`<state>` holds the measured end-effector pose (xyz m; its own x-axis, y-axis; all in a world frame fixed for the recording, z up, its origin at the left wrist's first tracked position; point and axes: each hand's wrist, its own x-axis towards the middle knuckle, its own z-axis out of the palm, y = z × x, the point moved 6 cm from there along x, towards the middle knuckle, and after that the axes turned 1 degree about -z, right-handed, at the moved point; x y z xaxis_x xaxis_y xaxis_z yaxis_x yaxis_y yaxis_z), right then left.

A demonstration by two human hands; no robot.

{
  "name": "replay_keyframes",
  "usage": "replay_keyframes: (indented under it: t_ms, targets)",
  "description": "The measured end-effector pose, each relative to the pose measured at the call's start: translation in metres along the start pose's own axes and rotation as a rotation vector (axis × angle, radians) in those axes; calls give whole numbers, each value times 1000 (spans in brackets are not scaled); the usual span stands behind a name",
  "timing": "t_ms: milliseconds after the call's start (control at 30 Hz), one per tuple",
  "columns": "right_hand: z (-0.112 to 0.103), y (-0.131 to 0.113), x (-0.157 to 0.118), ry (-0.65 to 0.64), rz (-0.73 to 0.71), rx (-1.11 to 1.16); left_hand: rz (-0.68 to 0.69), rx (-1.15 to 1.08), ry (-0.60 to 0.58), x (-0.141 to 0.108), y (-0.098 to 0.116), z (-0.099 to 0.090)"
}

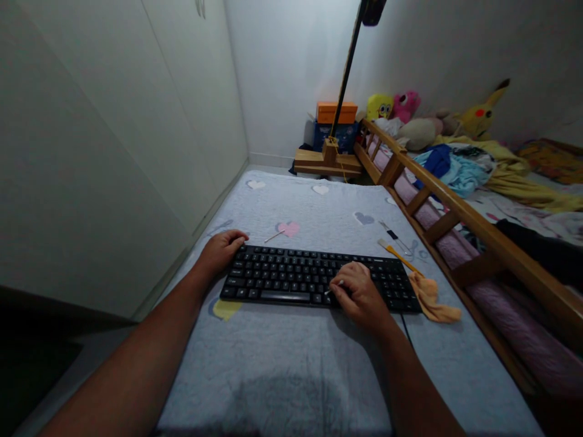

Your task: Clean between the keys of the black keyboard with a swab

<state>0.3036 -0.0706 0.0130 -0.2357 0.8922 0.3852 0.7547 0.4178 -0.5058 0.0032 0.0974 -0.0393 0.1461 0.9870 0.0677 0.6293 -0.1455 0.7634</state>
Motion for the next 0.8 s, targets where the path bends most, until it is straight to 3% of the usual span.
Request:
replay_keyframes:
  t_ms: [800]
  targets:
    - [6, 2, 6, 81, 18, -62, 10, -4, -20, 1, 0, 0]
